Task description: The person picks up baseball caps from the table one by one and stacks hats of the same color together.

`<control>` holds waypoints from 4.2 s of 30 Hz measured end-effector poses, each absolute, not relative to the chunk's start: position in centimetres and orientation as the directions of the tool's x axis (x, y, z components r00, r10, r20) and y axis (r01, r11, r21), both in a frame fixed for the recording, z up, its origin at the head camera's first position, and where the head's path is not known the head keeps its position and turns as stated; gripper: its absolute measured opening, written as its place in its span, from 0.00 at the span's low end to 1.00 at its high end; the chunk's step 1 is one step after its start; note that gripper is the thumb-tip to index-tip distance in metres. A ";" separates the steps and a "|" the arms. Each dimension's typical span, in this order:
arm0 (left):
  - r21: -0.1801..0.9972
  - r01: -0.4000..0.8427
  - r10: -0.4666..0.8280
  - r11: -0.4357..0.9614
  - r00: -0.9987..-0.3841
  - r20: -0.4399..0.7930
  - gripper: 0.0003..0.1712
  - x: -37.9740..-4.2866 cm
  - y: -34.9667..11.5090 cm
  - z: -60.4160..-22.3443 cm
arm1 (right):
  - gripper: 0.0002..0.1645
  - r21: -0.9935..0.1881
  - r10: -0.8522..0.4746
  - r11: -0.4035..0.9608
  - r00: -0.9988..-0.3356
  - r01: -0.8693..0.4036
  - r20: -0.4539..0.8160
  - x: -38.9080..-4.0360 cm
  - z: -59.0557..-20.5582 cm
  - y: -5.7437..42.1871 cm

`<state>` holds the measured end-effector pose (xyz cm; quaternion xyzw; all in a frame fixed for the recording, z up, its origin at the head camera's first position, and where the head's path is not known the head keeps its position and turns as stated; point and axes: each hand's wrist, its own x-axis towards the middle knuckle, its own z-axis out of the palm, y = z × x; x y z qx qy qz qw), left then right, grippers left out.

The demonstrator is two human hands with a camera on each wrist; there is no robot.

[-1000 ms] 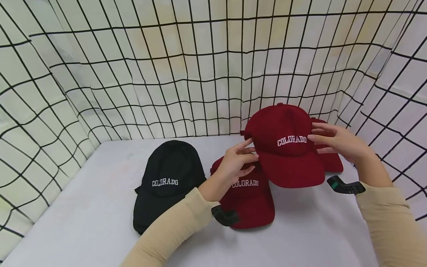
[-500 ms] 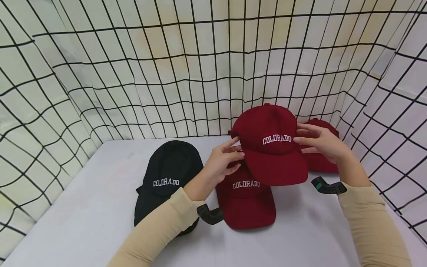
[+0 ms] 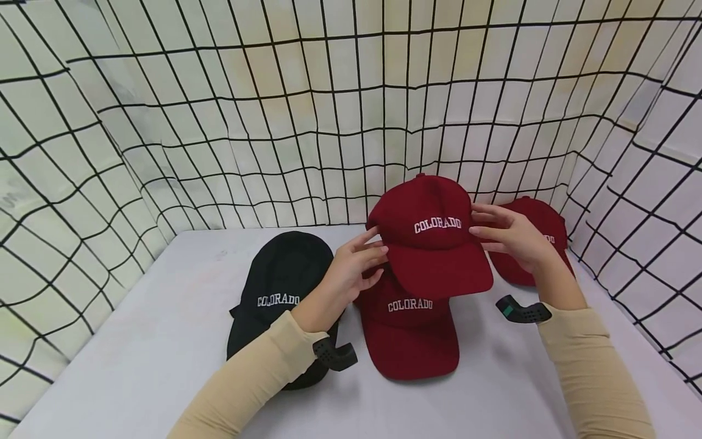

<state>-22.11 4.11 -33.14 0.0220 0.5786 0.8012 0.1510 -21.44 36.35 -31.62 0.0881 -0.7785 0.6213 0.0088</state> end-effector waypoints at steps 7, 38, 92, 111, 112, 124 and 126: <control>0.935 -0.208 0.256 -0.286 -0.957 -0.135 0.31 -22.3 3.5 -33.1 | 0.28 -0.980 -0.102 0.139 -0.986 -0.142 0.129 -21.4 -32.1 35.2; 0.932 -0.185 0.184 -0.310 -0.974 -0.132 0.32 -21.9 1.3 -34.9 | 0.31 -0.986 -0.086 0.123 -0.991 -0.111 0.101 -22.0 -35.1 31.6; 0.857 -0.261 0.120 -0.444 -0.965 -0.232 0.23 -21.0 1.5 -36.4 | 0.42 -0.988 -0.109 0.143 -0.991 0.063 -0.079 -20.2 -36.6 31.9; 0.847 -0.270 0.112 -0.457 -0.963 -0.246 0.28 -19.6 1.7 -37.3 | 0.23 -0.994 -0.139 0.017 -0.985 0.103 -0.105 -19.9 -38.1 32.1; 0.845 -0.267 0.105 -0.463 -0.963 -0.247 0.28 -19.5 1.8 -37.4 | 0.23 -0.994 -0.136 0.018 -0.985 0.110 -0.111 -19.8 -38.2 32.1; 0.812 -0.243 0.047 -0.530 -0.965 -0.258 0.28 -18.2 2.7 -37.8 | 0.42 -0.988 -0.130 0.092 -0.983 0.121 -0.132 -19.4 -38.8 32.2; 0.808 -0.242 0.048 -0.537 -0.965 -0.258 0.28 -18.1 2.8 -37.9 | 0.42 -0.989 -0.130 0.083 -0.982 0.125 -0.135 -19.3 -38.9 32.3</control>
